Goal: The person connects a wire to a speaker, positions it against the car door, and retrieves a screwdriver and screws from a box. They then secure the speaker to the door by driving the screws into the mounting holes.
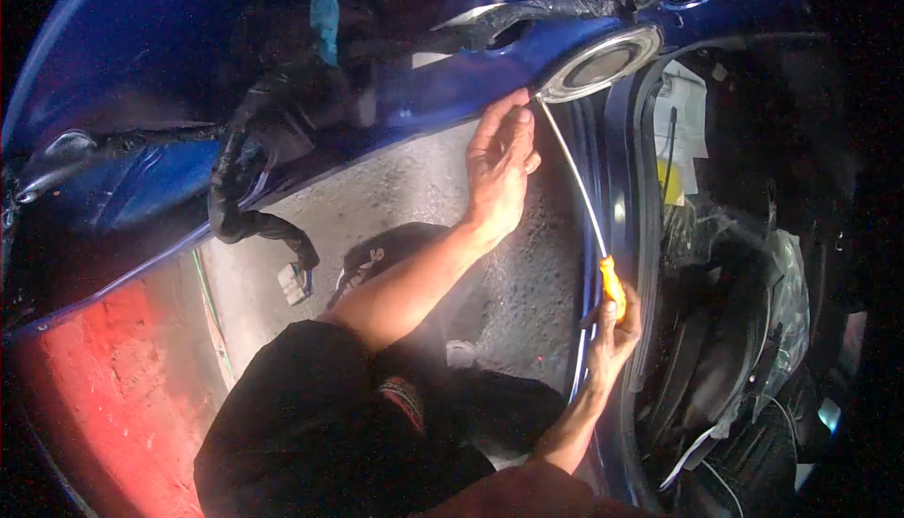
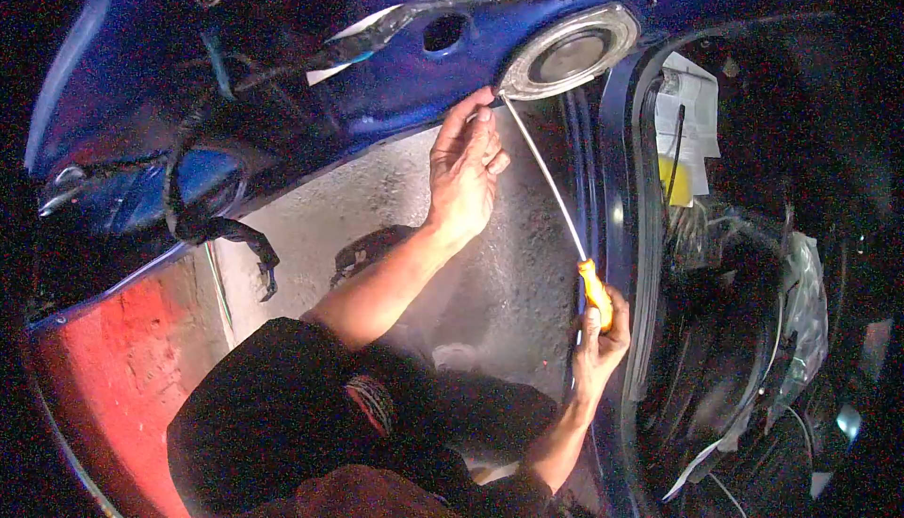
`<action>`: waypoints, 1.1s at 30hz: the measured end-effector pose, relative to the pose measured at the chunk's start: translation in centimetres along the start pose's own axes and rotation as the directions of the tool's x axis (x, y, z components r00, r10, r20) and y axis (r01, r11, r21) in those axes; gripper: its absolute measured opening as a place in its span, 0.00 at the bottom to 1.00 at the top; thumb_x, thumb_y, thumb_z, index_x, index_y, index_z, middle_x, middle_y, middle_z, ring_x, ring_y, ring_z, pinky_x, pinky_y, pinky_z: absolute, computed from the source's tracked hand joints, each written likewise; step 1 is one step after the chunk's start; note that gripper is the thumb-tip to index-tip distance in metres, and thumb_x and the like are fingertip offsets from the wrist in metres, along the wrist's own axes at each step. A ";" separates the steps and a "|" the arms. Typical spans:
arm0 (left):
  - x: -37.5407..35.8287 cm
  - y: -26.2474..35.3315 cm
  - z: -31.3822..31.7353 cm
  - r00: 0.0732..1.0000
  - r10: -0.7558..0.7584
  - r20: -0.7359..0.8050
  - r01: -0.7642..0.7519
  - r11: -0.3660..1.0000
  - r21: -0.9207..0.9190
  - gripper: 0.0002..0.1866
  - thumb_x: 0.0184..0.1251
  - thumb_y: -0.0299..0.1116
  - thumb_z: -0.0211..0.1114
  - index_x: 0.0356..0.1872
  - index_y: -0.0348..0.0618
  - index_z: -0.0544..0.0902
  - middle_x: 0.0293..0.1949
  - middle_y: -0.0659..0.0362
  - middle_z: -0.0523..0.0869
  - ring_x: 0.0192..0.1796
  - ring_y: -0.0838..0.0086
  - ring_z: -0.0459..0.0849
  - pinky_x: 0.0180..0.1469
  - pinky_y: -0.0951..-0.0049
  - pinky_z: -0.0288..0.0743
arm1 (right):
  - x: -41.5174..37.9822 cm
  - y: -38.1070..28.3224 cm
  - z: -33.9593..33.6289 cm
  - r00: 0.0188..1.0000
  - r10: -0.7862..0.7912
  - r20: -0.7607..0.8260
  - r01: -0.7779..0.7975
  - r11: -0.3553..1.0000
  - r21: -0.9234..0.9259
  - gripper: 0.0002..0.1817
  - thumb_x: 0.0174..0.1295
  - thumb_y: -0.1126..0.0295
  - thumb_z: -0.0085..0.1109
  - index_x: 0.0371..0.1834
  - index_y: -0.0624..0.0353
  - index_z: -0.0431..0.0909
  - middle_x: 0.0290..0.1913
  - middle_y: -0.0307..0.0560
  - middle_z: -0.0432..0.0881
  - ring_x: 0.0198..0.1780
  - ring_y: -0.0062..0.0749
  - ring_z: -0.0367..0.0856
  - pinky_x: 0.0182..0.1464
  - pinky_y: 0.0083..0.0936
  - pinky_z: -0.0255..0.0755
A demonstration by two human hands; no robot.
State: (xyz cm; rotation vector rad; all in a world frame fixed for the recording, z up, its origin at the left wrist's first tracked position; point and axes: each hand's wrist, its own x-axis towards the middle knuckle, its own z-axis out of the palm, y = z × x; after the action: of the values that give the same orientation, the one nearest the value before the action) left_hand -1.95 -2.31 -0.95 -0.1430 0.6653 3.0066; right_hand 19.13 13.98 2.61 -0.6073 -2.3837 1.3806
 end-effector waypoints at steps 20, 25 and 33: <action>-1.0 1.7 0.5 0.973 -0.229 -0.008 0.223 0.941 0.254 0.15 0.76 0.40 0.61 0.53 0.41 0.83 0.27 0.72 0.70 0.26 0.89 0.63 0.26 0.85 0.59 | -1.9 -1.8 1.6 0.945 -0.262 -0.194 0.230 0.957 -0.175 0.19 0.68 0.65 0.63 0.53 0.69 0.77 0.41 0.45 0.81 0.37 0.22 0.75 0.42 0.21 0.71; -1.7 0.9 1.2 0.943 -0.307 0.128 0.284 0.943 0.171 0.13 0.75 0.37 0.62 0.47 0.37 0.84 0.27 0.71 0.75 0.26 0.89 0.66 0.26 0.86 0.59 | -3.1 -6.6 -0.6 0.999 0.012 0.032 -0.016 0.991 0.130 0.22 0.65 0.67 0.66 0.57 0.67 0.72 0.42 0.46 0.79 0.42 0.26 0.77 0.44 0.26 0.73; -1.0 1.1 1.4 0.958 -0.278 0.070 0.266 0.953 0.148 0.10 0.73 0.35 0.65 0.40 0.38 0.84 0.32 0.64 0.83 0.27 0.88 0.71 0.25 0.85 0.61 | -3.3 -4.9 -1.1 0.993 0.074 -0.097 -0.087 0.987 -0.137 0.30 0.79 0.47 0.31 0.46 0.63 0.77 0.14 0.33 0.67 0.14 0.20 0.66 0.19 0.23 0.60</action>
State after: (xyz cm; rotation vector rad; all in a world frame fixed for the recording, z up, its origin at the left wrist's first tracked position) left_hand -1.17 -2.76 0.86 -0.0839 0.7711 2.6772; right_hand 21.51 10.87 7.24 -0.7953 -2.4214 1.1941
